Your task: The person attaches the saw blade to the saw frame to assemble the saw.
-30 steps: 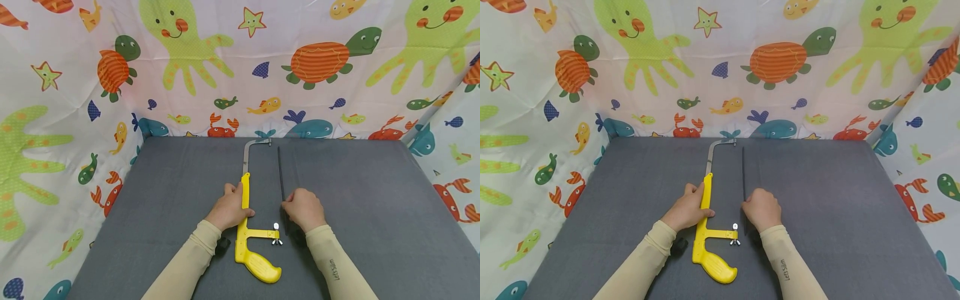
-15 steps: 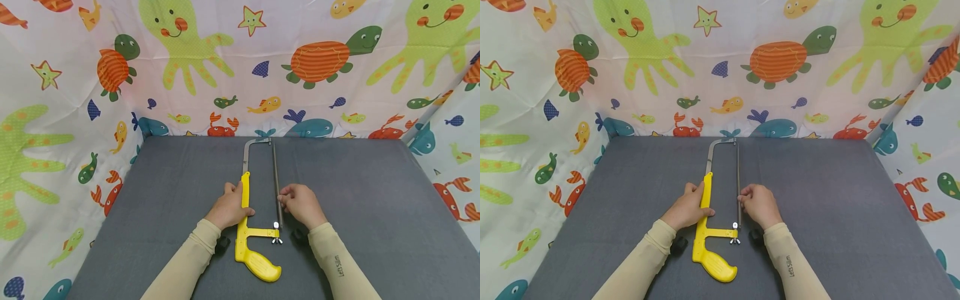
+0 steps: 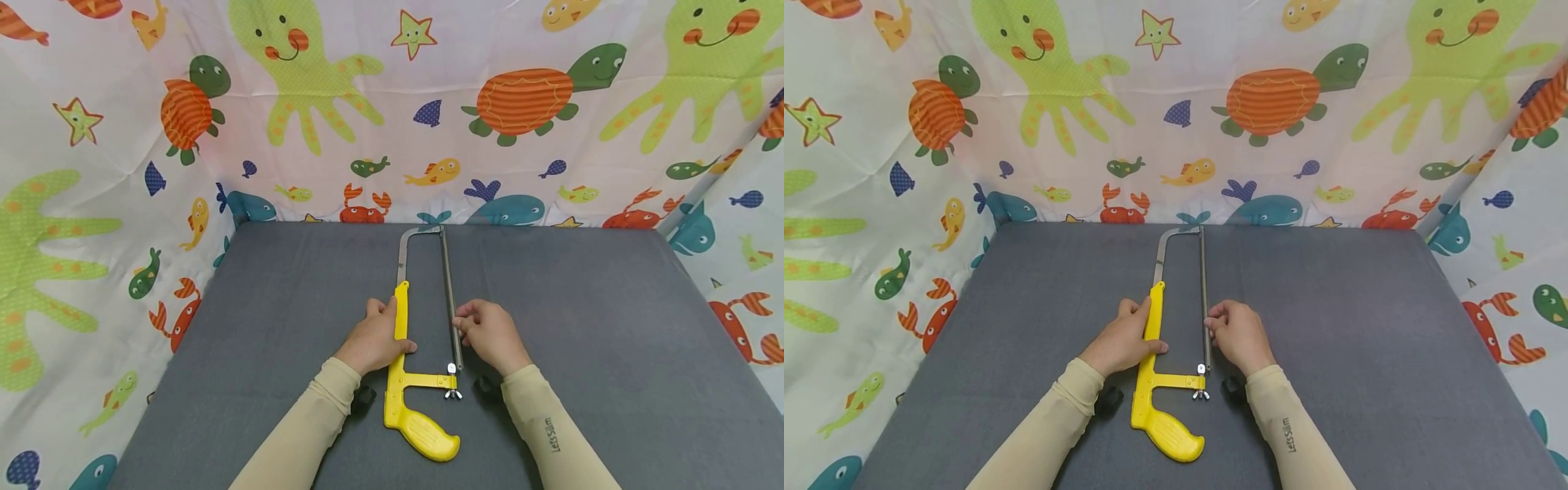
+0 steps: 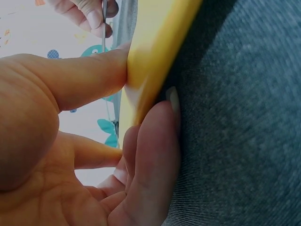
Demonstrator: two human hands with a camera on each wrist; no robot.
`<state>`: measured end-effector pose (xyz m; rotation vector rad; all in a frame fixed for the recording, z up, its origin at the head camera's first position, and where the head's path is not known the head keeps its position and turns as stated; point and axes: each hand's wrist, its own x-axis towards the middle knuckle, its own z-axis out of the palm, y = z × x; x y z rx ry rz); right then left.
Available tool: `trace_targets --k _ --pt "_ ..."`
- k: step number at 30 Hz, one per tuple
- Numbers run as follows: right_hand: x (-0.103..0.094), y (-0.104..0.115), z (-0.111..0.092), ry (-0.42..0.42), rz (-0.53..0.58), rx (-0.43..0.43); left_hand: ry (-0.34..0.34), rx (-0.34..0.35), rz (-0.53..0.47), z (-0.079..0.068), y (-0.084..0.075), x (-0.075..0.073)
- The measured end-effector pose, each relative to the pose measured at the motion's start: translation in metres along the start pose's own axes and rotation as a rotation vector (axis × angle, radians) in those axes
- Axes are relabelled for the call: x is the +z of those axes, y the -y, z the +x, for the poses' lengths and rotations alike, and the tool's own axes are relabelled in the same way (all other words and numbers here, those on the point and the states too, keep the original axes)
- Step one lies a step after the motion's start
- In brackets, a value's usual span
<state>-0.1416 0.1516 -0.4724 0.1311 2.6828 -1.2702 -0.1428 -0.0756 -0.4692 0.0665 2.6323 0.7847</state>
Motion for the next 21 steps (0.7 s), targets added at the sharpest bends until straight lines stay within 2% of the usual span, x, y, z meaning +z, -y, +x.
trace_targets --k 21 --pt "0.0028 -0.0019 0.002 0.004 0.004 0.019 -0.001 0.007 -0.011 -0.0013 -0.001 -0.0017"
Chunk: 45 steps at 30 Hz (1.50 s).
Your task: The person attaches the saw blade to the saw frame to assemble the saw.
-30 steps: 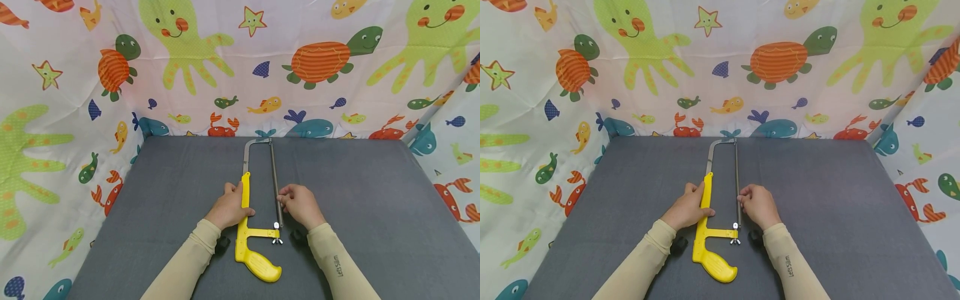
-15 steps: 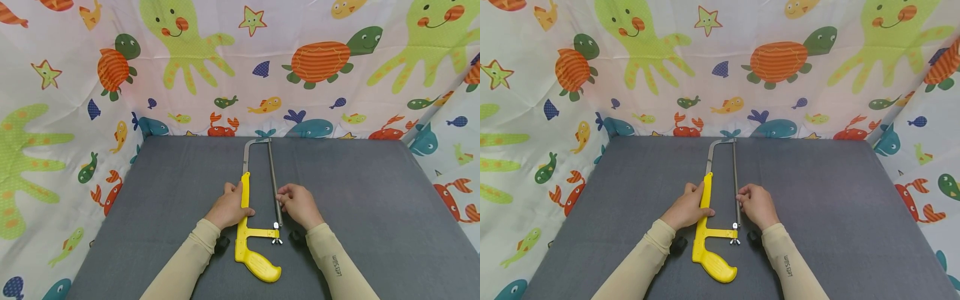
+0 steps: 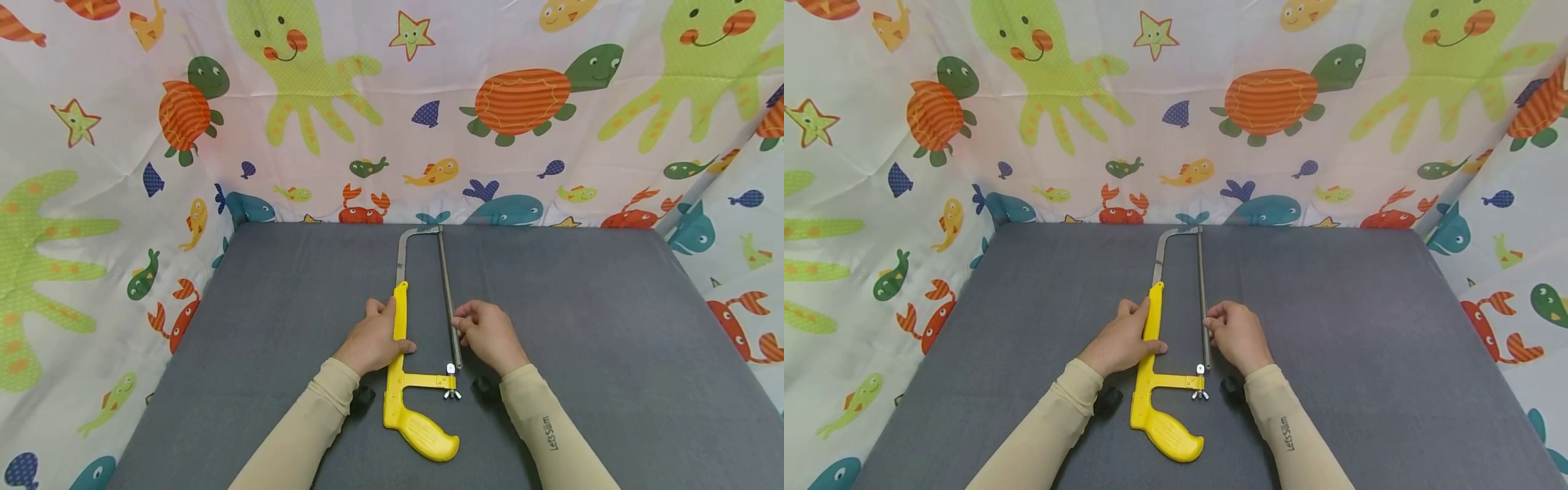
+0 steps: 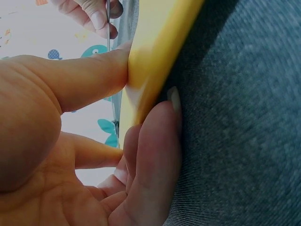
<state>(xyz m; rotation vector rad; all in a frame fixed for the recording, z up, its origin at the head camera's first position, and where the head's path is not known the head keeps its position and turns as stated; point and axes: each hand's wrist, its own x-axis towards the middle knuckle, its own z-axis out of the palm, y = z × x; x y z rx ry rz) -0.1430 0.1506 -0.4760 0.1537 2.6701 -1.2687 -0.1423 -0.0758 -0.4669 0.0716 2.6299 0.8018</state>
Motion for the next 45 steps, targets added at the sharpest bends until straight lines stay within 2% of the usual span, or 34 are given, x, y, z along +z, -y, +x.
trace_targets --k 14,24,31,45 --pt "0.002 0.004 -0.001 0.03 0.019 0.014 -0.003 -0.015 -0.023 -0.001 0.002 0.001" --pt "0.008 0.002 -0.002 0.024 0.027 0.008 0.01 0.007 -0.002 0.001 0.006 0.002" --pt "0.011 0.003 -0.002 0.021 0.01 0.012 0.026 -0.001 -0.011 -0.001 0.005 -0.001" --pt "0.003 0.0 -0.002 0.048 -0.026 0.003 0.032 -0.012 0.006 0.003 0.005 0.0"
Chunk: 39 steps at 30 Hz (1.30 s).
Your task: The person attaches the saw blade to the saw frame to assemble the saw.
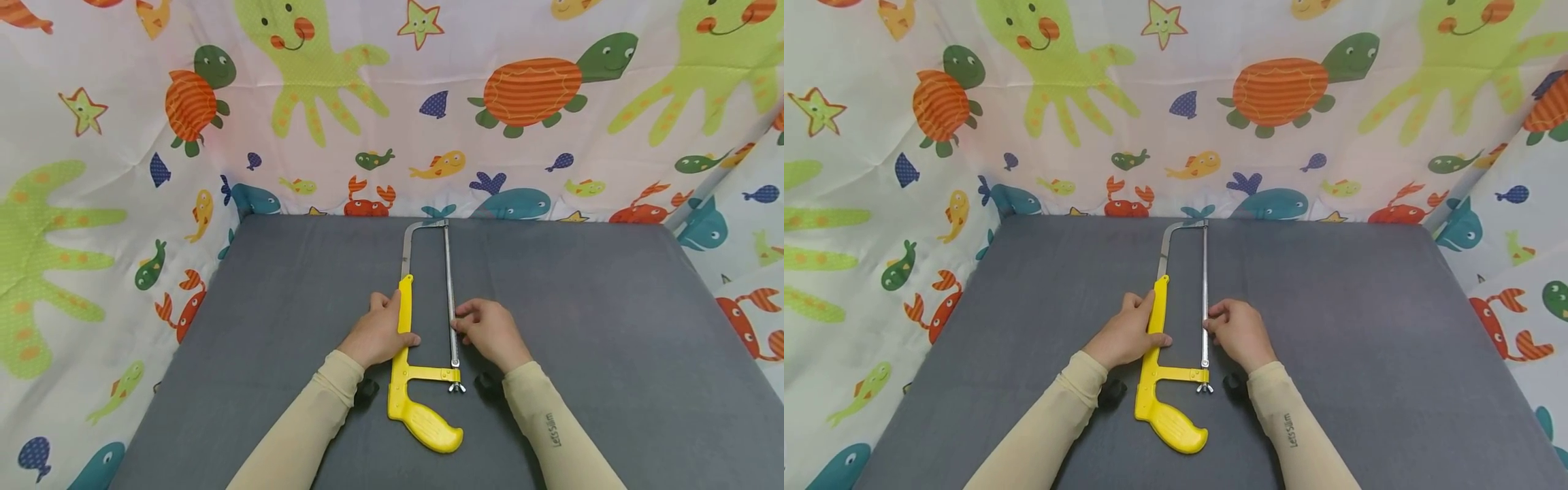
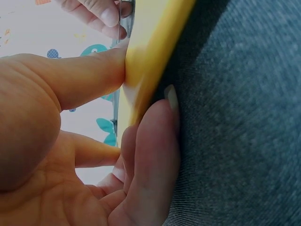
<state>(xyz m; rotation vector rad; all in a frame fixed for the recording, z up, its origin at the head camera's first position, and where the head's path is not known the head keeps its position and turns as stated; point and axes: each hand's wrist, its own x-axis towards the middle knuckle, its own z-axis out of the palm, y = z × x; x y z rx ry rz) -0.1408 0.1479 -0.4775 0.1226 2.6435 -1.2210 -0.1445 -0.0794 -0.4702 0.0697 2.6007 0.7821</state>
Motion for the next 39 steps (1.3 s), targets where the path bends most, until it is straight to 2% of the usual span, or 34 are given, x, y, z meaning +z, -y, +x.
trace_targets --k 11,19,23,30,34,39 --pt "-0.003 -0.003 -0.006 0.023 -0.027 0.026 0.001 0.032 0.006 -0.001 -0.004 -0.001" --pt "-0.004 -0.009 -0.018 0.037 -0.054 -0.014 -0.003 0.025 0.013 -0.002 -0.003 0.001" --pt "-0.008 -0.014 -0.031 0.089 -0.058 -0.061 0.001 0.04 0.002 -0.002 -0.002 0.0" --pt "-0.014 -0.024 -0.048 0.224 0.004 -0.212 -0.003 0.045 0.008 -0.001 0.003 -0.005" --pt "-0.014 -0.03 -0.053 0.255 -0.003 -0.254 -0.006 0.039 0.018 -0.001 0.004 -0.004" --pt "-0.014 -0.034 -0.056 0.252 -0.018 -0.296 0.005 0.046 0.0 -0.003 0.004 -0.003"
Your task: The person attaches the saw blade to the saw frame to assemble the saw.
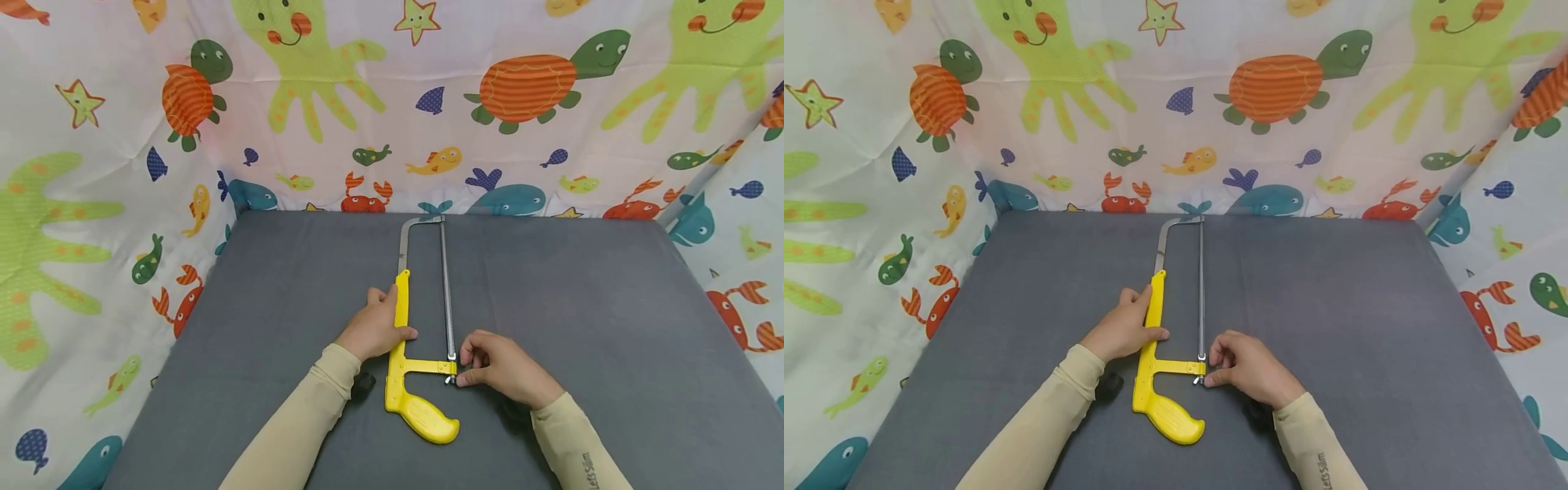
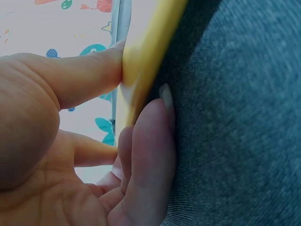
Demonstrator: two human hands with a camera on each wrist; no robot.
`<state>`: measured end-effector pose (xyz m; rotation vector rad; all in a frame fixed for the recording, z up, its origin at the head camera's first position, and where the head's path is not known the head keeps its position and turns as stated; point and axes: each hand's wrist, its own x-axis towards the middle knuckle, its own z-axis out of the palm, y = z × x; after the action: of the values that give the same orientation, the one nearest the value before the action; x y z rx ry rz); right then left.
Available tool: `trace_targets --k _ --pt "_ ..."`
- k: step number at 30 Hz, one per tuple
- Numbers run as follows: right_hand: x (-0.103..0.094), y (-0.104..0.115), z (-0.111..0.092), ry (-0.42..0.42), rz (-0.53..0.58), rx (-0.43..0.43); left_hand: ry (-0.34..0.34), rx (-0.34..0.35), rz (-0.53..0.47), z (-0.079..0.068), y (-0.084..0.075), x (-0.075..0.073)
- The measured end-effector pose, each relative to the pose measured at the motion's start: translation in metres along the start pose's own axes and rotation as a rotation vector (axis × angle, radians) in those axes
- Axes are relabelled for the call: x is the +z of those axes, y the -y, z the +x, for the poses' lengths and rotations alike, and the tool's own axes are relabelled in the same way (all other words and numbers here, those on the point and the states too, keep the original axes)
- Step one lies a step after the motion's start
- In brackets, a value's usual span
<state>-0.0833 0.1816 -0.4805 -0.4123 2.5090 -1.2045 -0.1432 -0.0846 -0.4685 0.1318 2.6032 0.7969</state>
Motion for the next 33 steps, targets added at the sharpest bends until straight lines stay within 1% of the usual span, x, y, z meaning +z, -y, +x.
trace_targets --k 6,10,14,17,20,24,27,30,33 --pt "0.003 0.001 0.001 -0.016 -0.036 -0.038 0.002 -0.005 0.001 -0.001 -0.001 -0.003" --pt "0.004 0.003 0.002 -0.026 -0.066 -0.035 0.0 -0.008 0.018 0.0 -0.002 -0.004" --pt "0.004 0.004 0.0 -0.005 -0.084 -0.024 0.006 -0.023 0.027 0.0 -0.003 -0.002" --pt "0.005 0.006 -0.002 0.012 -0.07 0.02 0.008 -0.022 0.021 0.001 -0.003 0.0" --pt "0.008 0.01 -0.003 -0.005 -0.08 0.062 -0.001 -0.011 0.008 0.002 -0.002 0.001" --pt "0.016 0.019 -0.002 -0.054 -0.118 0.103 0.0 -0.014 0.016 0.002 -0.001 0.001" --pt "0.02 0.025 -0.002 -0.082 -0.125 0.153 0.0 -0.014 0.018 0.002 -0.001 0.001" --pt "0.022 0.029 -0.003 -0.091 -0.128 0.204 -0.005 -0.006 0.005 0.001 -0.001 0.001" --pt "0.022 0.029 -0.003 -0.085 -0.129 0.214 -0.003 -0.004 -0.005 0.001 0.0 0.001"
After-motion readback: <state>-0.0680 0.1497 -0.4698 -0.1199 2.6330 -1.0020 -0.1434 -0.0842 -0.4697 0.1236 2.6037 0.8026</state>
